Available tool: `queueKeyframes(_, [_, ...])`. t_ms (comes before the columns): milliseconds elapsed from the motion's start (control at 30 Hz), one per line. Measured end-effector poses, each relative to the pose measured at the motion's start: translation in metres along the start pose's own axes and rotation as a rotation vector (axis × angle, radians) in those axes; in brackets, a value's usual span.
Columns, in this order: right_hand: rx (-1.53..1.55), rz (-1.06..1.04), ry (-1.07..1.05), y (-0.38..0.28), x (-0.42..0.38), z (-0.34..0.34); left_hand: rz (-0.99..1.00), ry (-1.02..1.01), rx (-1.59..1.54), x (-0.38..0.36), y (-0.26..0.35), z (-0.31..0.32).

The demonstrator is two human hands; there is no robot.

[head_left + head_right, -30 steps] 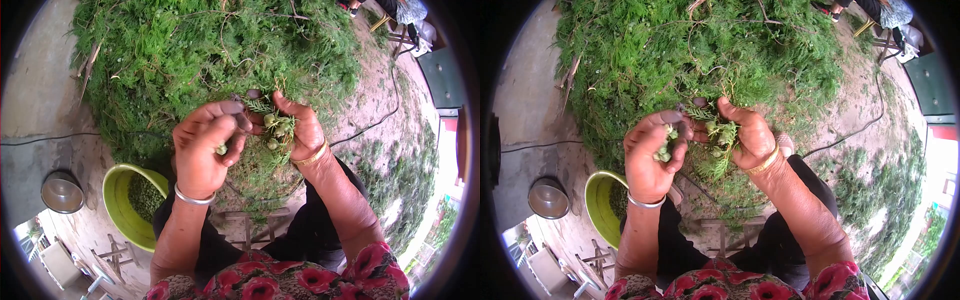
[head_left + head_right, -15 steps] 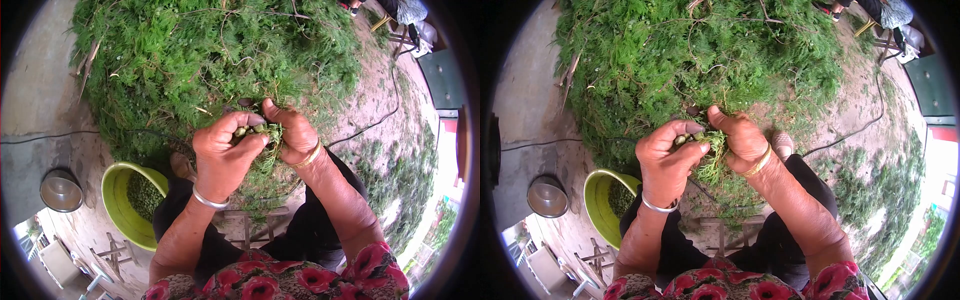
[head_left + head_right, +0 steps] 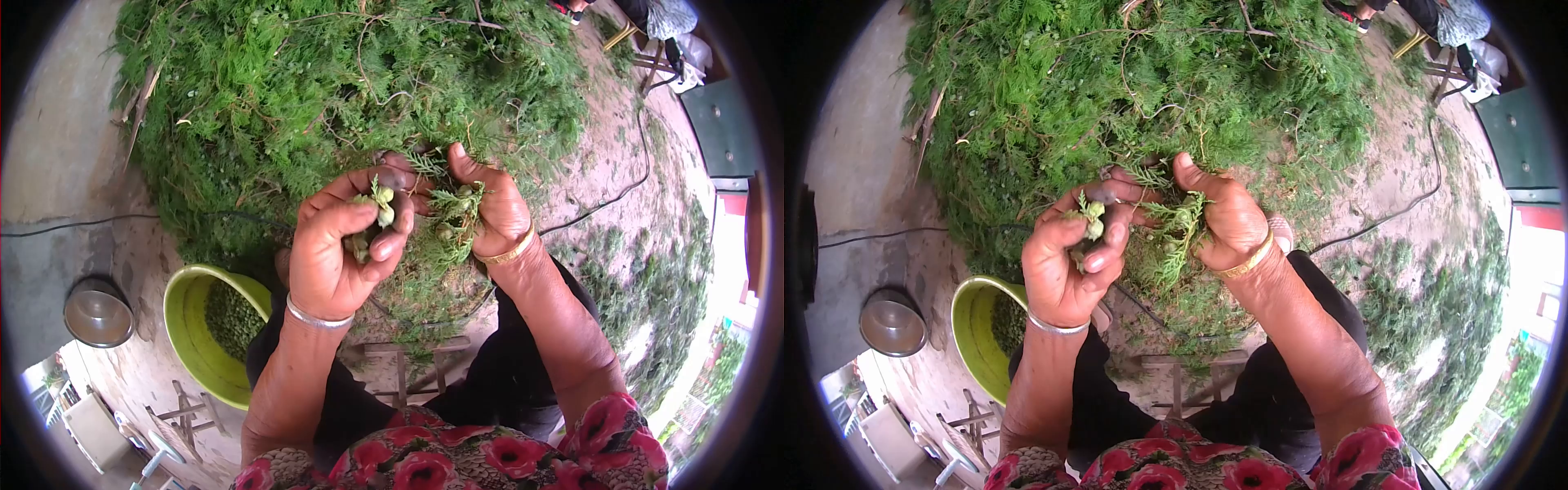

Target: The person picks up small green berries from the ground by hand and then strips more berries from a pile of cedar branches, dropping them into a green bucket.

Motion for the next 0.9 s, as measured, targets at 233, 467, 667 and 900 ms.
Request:
queueKeyframes(233, [-0.168,-0.059,0.141,0.002,0.001,-0.003,0.036,0.180,0.198,-0.002,-0.004,-0.003])
queueKeyframes(467, [-0.299,-0.050,0.118,0.004,-0.005,-0.006,0.158,0.416,0.241,0.001,-0.003,-0.013])
queueKeyframes(667, [-0.508,-0.076,0.024,0.012,-0.008,-0.003,0.268,0.560,0.532,0.004,-0.013,-0.010])
queueKeyframes(900, [-0.609,-0.149,0.038,0.008,-0.009,0.001,0.135,0.548,0.594,0.005,-0.011,-0.009])
Point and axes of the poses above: each hand's wrist, its own x-axis towards the middle knuckle, its own z-axis out of the palm, y = z × x, the point moved 3 cm from there along x, towards the middle knuckle, and after that the axes turned 9 degrees about -z, right-handed, at the moved point
